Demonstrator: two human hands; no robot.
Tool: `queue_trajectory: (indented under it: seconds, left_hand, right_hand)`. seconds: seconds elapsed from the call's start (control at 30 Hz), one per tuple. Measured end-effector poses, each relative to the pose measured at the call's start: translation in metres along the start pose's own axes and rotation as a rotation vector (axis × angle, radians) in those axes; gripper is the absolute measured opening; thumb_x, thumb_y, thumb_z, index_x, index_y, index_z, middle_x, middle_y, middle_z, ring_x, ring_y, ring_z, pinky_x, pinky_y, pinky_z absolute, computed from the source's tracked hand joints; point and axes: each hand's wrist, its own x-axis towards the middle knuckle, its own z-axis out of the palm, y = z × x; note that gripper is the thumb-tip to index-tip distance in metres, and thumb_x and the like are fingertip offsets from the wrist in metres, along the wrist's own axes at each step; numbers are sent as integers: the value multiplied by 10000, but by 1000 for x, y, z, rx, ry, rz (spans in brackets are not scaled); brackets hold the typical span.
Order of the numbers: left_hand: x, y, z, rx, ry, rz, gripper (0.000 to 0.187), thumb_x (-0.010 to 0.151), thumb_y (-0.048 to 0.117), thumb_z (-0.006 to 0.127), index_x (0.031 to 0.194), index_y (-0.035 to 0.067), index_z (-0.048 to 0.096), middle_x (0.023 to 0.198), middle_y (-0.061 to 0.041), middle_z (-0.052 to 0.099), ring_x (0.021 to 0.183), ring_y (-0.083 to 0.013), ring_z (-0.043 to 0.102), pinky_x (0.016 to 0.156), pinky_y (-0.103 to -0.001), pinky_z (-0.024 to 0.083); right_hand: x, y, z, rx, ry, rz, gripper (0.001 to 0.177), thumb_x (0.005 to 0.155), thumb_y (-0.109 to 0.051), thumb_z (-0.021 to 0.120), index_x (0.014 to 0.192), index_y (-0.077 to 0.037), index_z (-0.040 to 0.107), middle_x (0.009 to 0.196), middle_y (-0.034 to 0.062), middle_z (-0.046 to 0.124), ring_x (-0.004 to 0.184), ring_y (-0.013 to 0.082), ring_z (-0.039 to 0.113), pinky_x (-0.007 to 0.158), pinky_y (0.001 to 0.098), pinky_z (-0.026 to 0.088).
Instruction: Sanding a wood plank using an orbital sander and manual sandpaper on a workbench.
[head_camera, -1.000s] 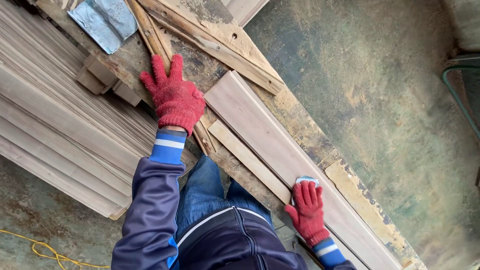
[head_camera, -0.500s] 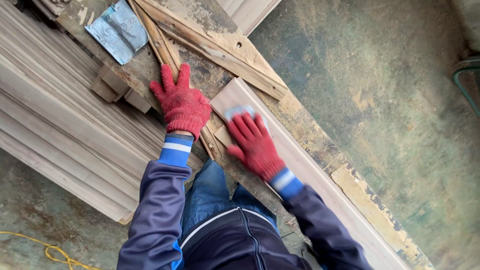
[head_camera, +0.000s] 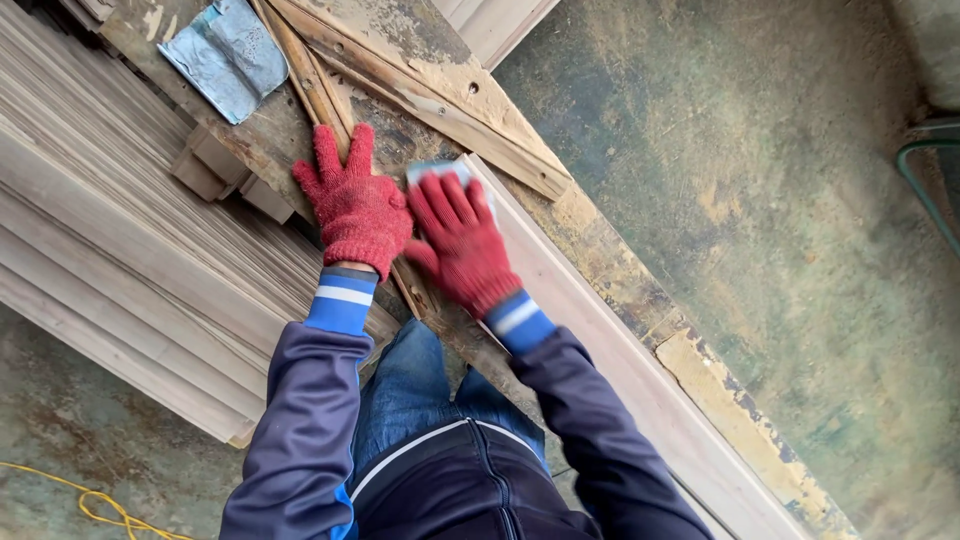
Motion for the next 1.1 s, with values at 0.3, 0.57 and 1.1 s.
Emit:
queue_trajectory:
  seconds: [0.3, 0.57, 1.1]
  left_hand:
    - [-8, 4, -2, -139, 13, -84, 393, 861, 435, 777, 1226, 292, 751, 1740, -101, 68, 1531, -561, 27, 1283, -671, 101]
    - [-6, -6, 10, -14, 226, 165, 249, 823, 333, 707, 866, 130, 844, 1672, -144, 328, 1488, -535, 129, 1131, -771, 124]
    - [-15, 12, -20, -20, -5, 7, 334, 787, 430, 781, 1046, 222, 814, 1741, -46, 243, 1584, -425, 16, 1248, -684, 124]
  right_hand:
    - [-184, 0, -80, -114, -150, 241, 755, 999, -672, 357, 1476, -120, 554, 1431, 193, 588, 1380, 414, 501, 1192, 569, 313]
    - [-264, -15, -61, -161, -174, 597, 720, 1061, -590, 275, 1639, -164, 228, 1721, 114, 133, 1595, 294, 114, 1316, 506, 20]
    - [-156, -1, -63, -128, -82, 343, 732, 1006, -686, 358, 1466, -156, 568, 1458, 154, 587, 1407, 366, 496, 1228, 554, 287]
